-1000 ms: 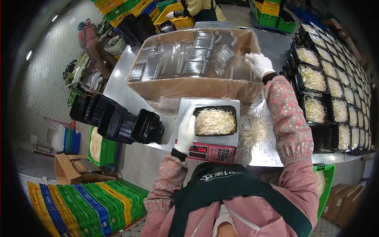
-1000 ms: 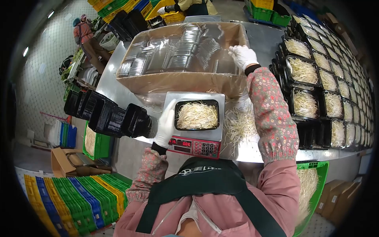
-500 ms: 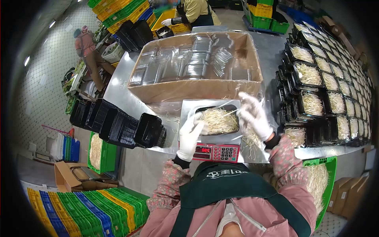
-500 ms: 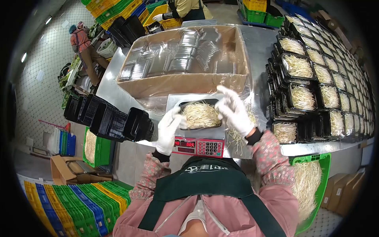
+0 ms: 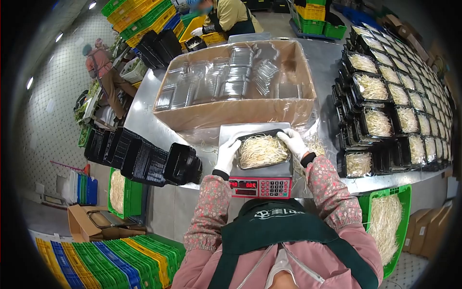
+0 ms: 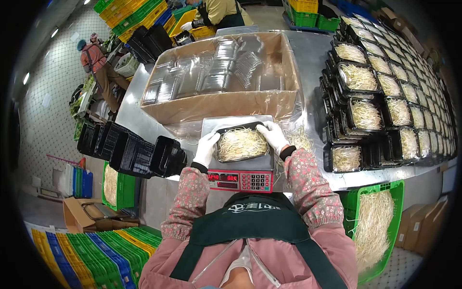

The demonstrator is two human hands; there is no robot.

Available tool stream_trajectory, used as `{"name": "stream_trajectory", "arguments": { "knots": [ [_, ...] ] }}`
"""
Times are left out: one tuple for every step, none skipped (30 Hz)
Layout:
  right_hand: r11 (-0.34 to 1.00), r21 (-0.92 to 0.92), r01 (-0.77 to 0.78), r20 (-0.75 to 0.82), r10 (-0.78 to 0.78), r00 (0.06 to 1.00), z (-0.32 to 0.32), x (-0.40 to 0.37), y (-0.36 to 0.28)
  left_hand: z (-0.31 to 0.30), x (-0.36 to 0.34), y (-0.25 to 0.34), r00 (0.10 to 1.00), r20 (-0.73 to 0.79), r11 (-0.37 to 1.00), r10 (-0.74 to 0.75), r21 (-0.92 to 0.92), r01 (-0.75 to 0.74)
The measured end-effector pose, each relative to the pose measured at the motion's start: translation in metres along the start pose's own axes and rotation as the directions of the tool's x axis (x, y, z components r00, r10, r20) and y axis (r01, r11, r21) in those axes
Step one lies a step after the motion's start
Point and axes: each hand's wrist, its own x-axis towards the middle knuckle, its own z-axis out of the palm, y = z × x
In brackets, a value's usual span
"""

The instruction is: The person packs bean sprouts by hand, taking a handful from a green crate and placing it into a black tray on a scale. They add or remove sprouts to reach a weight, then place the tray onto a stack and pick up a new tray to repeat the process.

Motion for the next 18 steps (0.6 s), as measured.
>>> {"name": "stream_trajectory", "arguments": {
  "knots": [
    [0.998, 0.055, -0.039, -0.008, 0.039, 0.999, 0.000, 0.002, 0.002, -0.004, 0.002, -0.002, 0.998, 0.014, 0.994, -0.064, -0.083, 0.065],
    [0.991, 0.111, -0.072, -0.014, 0.074, 0.997, 0.001, 0.004, 0.003, -0.007, 0.005, -0.003, 0.992, 0.034, 0.979, -0.122, -0.162, 0.126],
    [0.982, 0.177, -0.060, -0.041, 0.069, 0.997, 0.004, 0.005, 0.003, -0.005, 0.004, -0.005, 0.997, 0.007, 0.983, -0.079, -0.168, 0.079],
    [0.987, 0.156, -0.050, -0.038, 0.056, 0.998, 0.004, 0.007, 0.005, -0.003, 0.004, -0.007, 0.998, -0.025, 0.989, -0.059, -0.136, 0.055],
    [0.990, 0.136, -0.039, -0.038, 0.044, 0.998, 0.004, 0.010, 0.007, -0.001, 0.005, -0.008, 0.998, -0.055, 0.994, -0.039, -0.100, 0.033],
    [0.993, 0.117, -0.031, -0.040, 0.036, 0.999, 0.004, 0.009, 0.007, 0.004, 0.003, -0.004, 0.996, -0.081, 0.998, -0.020, -0.064, 0.015],
    [0.992, 0.126, -0.006, -0.031, 0.010, 0.999, 0.002, 0.007, 0.007, 0.006, -0.002, 0.000, 0.995, -0.104, 1.000, -0.013, -0.018, 0.011],
    [0.991, 0.135, 0.018, -0.022, -0.015, 1.000, 0.000, 0.004, 0.007, 0.008, -0.009, 0.003, 0.992, -0.127, 1.000, -0.006, 0.028, 0.009],
    [0.989, 0.143, 0.043, -0.013, -0.042, 0.999, -0.003, 0.000, 0.001, 0.009, -0.015, 0.008, 0.989, -0.149, 0.997, 0.005, 0.073, 0.006],
    [0.994, 0.068, -0.087, 0.050, 0.084, 0.995, -0.011, -0.012, -0.021, -0.014, -0.012, -0.018, 0.993, -0.105, 0.996, -0.045, 0.066, 0.052],
    [0.977, -0.013, -0.212, 0.103, 0.213, 0.972, -0.025, -0.034, -0.054, -0.008, -0.034, 0.003, 0.977, -0.146, 0.986, -0.155, 0.044, 0.163],
    [0.938, -0.100, -0.331, 0.145, 0.343, 0.928, -0.034, -0.050, -0.067, -0.001, -0.057, 0.024, 0.947, -0.183, 0.962, -0.265, 0.018, 0.273],
    [0.920, -0.057, -0.388, 0.257, 0.389, 0.885, -0.037, -0.060, -0.066, -0.010, -0.069, 0.012, 0.941, -0.091, 0.944, -0.325, -0.087, 0.317],
    [0.889, 0.047, -0.456, 0.308, 0.421, 0.853, -0.036, -0.073, -0.066, -0.018, -0.079, 0.000, 0.925, 0.006, 0.908, -0.380, -0.186, 0.375],
    [0.860, 0.238, -0.451, 0.296, 0.379, 0.877, -0.030, -0.079, -0.046, -0.008, -0.089, -0.001, 0.915, 0.072, 0.854, -0.396, -0.338, 0.396],
    [0.804, 0.418, -0.422, 0.270, 0.334, 0.903, -0.023, -0.084, -0.034, 0.000, -0.092, -0.001, 0.932, 0.098, 0.837, -0.348, -0.415, 0.356],
    [0.786, 0.464, -0.408, 0.230, 0.338, 0.913, -0.022, -0.091, -0.026, 0.006, -0.091, -0.002, 0.948, 0.075, 0.856, -0.308, -0.414, 0.311],
    [0.770, 0.508, -0.386, 0.188, 0.338, 0.922, -0.020, -0.096, -0.027, 0.010, -0.088, -0.002, 0.963, 0.054, 0.873, -0.263, -0.411, 0.261]
  ]
}}
